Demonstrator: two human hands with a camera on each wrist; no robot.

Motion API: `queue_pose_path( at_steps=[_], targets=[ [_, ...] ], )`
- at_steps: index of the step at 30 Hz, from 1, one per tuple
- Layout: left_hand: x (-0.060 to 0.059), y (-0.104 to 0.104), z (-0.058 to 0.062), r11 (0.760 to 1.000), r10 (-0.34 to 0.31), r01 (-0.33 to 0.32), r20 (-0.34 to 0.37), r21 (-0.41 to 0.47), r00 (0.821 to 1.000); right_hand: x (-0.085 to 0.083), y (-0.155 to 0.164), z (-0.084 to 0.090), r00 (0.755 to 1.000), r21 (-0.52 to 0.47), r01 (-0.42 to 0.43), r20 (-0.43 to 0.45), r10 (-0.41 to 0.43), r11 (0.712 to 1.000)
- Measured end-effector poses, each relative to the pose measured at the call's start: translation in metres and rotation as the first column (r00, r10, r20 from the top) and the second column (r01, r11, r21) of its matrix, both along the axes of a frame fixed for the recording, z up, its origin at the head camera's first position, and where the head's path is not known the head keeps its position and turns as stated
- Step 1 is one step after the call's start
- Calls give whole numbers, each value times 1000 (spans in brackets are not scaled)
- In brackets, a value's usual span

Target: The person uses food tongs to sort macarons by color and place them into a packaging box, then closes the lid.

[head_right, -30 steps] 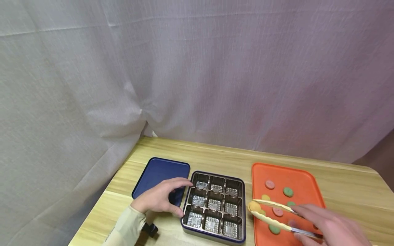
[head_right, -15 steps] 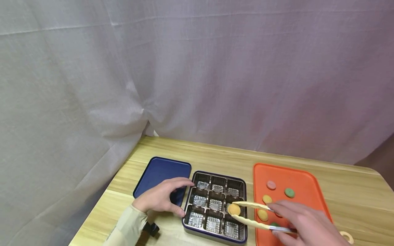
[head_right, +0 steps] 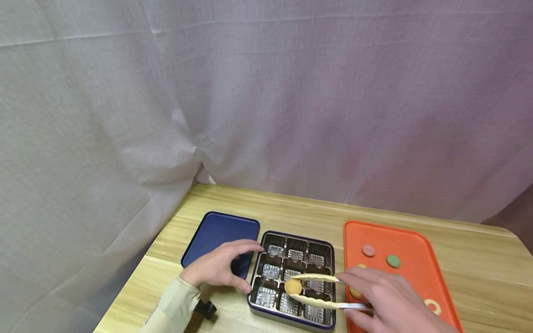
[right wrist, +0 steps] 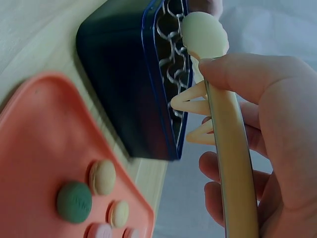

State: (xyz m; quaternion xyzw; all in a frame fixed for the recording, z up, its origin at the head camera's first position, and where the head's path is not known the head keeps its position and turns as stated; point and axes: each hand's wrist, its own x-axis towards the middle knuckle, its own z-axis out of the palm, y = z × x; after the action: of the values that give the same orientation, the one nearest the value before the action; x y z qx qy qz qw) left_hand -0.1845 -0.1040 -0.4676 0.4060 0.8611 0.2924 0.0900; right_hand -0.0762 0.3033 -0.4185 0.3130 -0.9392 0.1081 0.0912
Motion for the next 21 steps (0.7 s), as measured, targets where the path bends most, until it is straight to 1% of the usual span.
queue_pose_path(
  at_steps=[4, 7, 11, 15, 18, 21],
  targets=[
    [0, 0, 0, 1000, 8, -8, 8, -8, 1000, -3, -12, 0, 998, 19, -46, -47, 46, 999],
    [1, 0, 0, 1000, 8, -8, 9, -10, 1000, -5, -21, 1, 995, 0, -86, -59, 86, 996],
    [1, 0, 0, 1000, 7, -7, 8, -10, 1000, -7, -33, 2, 991, -22, -130, -22, 129, 991],
    [1, 0, 0, 1000, 8, -7, 11, -9, 1000, -9, -42, 6, 990, 4, -136, 36, 136, 991],
    [1, 1, 0, 1000, 5, -5, 8, -8, 1000, -10, -48, 8, 991, 42, -130, 39, 129, 991],
    [1, 1, 0, 1000, 3, -3, 7, -9, 1000, -10, -52, 9, 990, 52, -139, 2, 139, 989]
  ],
)
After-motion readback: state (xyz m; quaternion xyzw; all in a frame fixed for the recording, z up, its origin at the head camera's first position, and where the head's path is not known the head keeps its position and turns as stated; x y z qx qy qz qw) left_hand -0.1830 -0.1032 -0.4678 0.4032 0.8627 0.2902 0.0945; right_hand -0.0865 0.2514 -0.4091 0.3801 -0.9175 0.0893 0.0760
